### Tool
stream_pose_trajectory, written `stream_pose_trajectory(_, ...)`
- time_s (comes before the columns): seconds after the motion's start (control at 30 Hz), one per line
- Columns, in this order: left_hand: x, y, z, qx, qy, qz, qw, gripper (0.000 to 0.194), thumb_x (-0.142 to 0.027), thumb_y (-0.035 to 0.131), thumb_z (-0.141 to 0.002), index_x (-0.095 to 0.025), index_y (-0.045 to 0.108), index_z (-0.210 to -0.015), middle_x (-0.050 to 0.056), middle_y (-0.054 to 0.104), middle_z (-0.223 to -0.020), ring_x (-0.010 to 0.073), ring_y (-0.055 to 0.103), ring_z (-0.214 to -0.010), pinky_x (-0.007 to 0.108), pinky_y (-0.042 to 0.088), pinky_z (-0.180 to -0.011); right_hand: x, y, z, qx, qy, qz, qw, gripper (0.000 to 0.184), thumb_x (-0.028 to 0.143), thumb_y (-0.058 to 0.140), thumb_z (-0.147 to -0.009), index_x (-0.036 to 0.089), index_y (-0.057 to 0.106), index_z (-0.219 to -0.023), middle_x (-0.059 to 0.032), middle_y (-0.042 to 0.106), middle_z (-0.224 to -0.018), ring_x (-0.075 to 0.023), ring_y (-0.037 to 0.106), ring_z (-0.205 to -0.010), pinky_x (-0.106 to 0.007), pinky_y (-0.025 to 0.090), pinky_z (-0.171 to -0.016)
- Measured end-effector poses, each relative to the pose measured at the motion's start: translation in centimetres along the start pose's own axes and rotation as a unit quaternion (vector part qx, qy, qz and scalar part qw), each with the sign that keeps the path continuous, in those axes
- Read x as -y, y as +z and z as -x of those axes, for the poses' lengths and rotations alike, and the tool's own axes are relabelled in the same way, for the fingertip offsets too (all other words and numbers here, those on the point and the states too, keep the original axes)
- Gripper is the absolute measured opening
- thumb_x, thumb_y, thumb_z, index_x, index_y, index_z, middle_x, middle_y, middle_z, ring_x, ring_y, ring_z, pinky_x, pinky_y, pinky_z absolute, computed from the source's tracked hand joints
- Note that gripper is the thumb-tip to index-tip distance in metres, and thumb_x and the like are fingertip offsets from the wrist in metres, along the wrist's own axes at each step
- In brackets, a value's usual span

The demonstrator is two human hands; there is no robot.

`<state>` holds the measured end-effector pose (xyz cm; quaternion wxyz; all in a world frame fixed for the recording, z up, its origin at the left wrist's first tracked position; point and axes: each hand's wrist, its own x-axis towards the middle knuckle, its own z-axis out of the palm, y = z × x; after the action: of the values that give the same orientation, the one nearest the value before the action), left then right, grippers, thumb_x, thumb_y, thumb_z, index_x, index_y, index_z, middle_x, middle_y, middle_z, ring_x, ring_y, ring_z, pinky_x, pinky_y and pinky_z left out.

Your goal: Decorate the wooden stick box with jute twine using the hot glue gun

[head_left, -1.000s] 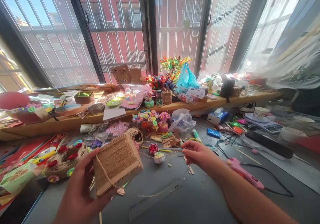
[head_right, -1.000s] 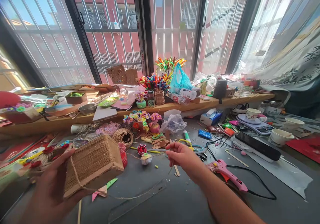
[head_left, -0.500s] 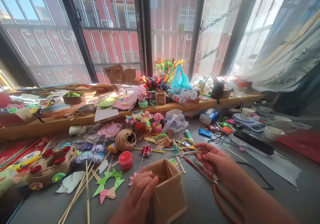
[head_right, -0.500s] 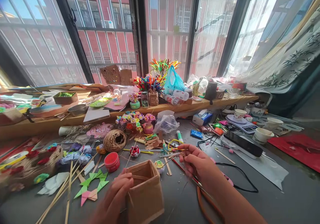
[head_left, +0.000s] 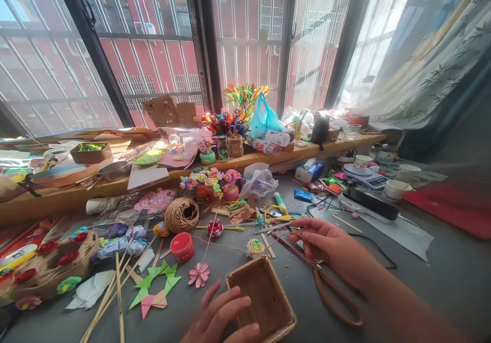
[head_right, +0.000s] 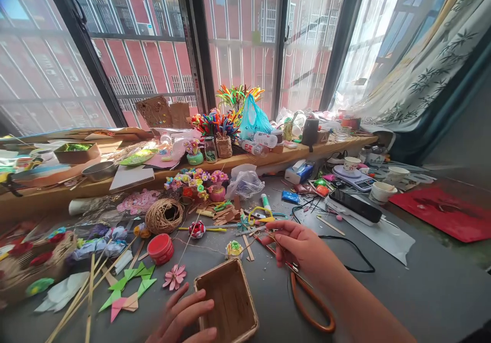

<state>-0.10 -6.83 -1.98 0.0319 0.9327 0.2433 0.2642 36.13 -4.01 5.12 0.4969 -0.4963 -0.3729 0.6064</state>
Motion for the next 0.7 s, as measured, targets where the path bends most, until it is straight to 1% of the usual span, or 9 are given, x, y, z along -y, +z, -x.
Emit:
stream_pose_trajectory(0.07, -0.2, -0.6, -1.5, -0.066, 0.01, -0.001, 0.998, 0.035, -0.04, 0.059, -0.107, -0.044, 0.062, -0.141, 0.003, 0.077, -0.133, 0.0257, 0.069, -0.132, 0.049, 0.046, -0.123, 0.0, 0.7, 0.3, 0.008, -0.01, 0.029, 1.0, 0.044, 0.045, 0.093, -0.075, 0.02, 0.075, -0.107, -0.0035, 0.08, -0.088, -0.0139, 0.065, -0.061, -0.031, 0.058, -0.063)
stream_pose_trajectory(0.13, -0.3, -1.7, -4.0, -0.071, -0.04, 0.025, 0.996, 0.042, -0.056, 0.056, -0.104, -0.037, 0.064, -0.141, 0.007, 0.075, -0.137, 0.031, 0.064, -0.137, 0.051, 0.043, -0.124, -0.1, 1.5, 0.6, 0.034, -0.03, 0.055, 0.997, 0.043, 0.05, 0.089, -0.078, 0.02, 0.073, -0.105, -0.0007, 0.076, -0.082, -0.0153, 0.068, -0.064, -0.032, 0.058, -0.066)
stream_pose_trajectory(0.17, -0.1, -2.4, -5.4, -0.051, -0.066, 0.037, 0.996, 0.044, -0.059, 0.054, -0.104, -0.034, 0.066, -0.139, 0.008, 0.075, -0.137, 0.0317, 0.065, -0.134, 0.05, 0.046, -0.121, -0.1, 1.9, 0.8, 0.052, -0.042, 0.075, 0.995, 0.042, 0.051, 0.086, -0.08, 0.02, 0.073, -0.105, 0.0001, 0.075, -0.081, -0.016, 0.069, -0.065, -0.033, 0.058, -0.069)
stream_pose_trajectory(0.23, 1.0, -3.9, -7.7, -0.019, -0.148, 0.027, 0.988, 0.035, -0.043, 0.046, -0.108, -0.032, 0.072, -0.129, 0.006, 0.079, -0.127, 0.028, 0.071, -0.123, 0.045, 0.054, -0.111, 0.1, 2.3, 1.1, 0.073, -0.061, 0.138, 0.986, 0.039, 0.052, 0.079, -0.085, 0.021, 0.071, -0.109, 0.0005, 0.073, -0.084, -0.0169, 0.07, -0.065, -0.034, 0.057, -0.07)
stream_pose_trajectory(0.3, 3.1, -5.6, -8.7, -0.016, -0.205, -0.007, 0.979, 0.034, -0.037, 0.047, -0.105, -0.029, 0.076, -0.119, 0.007, 0.082, -0.117, 0.0285, 0.074, -0.113, 0.045, 0.056, -0.103, 0.5, 2.1, 1.3, 0.05, -0.07, 0.232, 0.969, 0.038, 0.051, 0.072, -0.087, 0.024, 0.069, -0.115, -0.0007, 0.073, -0.09, -0.0177, 0.07, -0.063, -0.035, 0.056, -0.067)
stream_pose_trajectory(0.43, 7.7, -8.4, -6.2, -0.039, -0.289, -0.06, 0.955, 0.035, -0.038, 0.05, -0.102, -0.023, 0.075, -0.12, 0.012, 0.078, -0.125, 0.0335, 0.069, -0.122, 0.051, 0.05, -0.109, 0.4, -0.3, 0.3, -0.087, -0.071, 0.408, 0.906, 0.048, 0.047, 0.062, -0.087, 0.029, 0.064, -0.13, -0.0054, 0.077, -0.112, -0.0162, 0.06, -0.049, -0.035, 0.049, -0.054)
stream_pose_trajectory(0.5, 9.0, -9.0, -4.4, -0.026, -0.317, -0.074, 0.945, 0.037, -0.042, 0.061, -0.096, -0.023, 0.072, -0.125, 0.012, 0.076, -0.131, 0.0343, 0.067, -0.124, 0.051, 0.05, -0.109, -0.6, -1.7, -0.9, -0.133, -0.085, 0.45, 0.879, 0.055, 0.047, 0.059, -0.087, 0.028, 0.061, -0.138, -0.0073, 0.077, -0.119, -0.0167, 0.057, -0.047, -0.037, 0.048, -0.054)
stream_pose_trajectory(0.6, 9.5, -8.5, -2.7, 0.011, -0.343, -0.082, 0.936, 0.055, -0.041, 0.073, -0.087, -0.023, 0.066, -0.138, 0.012, 0.071, -0.141, 0.0351, 0.065, -0.13, 0.05, 0.051, -0.109, -2.7, -3.0, -2.6, -0.168, -0.137, 0.495, 0.841, 0.061, 0.05, 0.057, -0.088, 0.023, 0.061, -0.143, -0.0102, 0.078, -0.118, -0.0229, 0.065, -0.059, -0.04, 0.051, -0.065)
stream_pose_trajectory(0.7, 9.3, -7.8, -2.0, 0.036, -0.36, -0.091, 0.928, 0.057, -0.036, 0.068, -0.089, -0.021, 0.061, -0.144, 0.013, 0.07, -0.141, 0.0332, 0.064, -0.131, 0.047, 0.05, -0.11, -3.5, -3.3, -3.2, -0.159, -0.134, 0.545, 0.813, 0.061, 0.056, 0.063, -0.087, 0.022, 0.067, -0.137, -0.0102, 0.079, -0.104, -0.0288, 0.071, -0.072, -0.04, 0.049, -0.068)
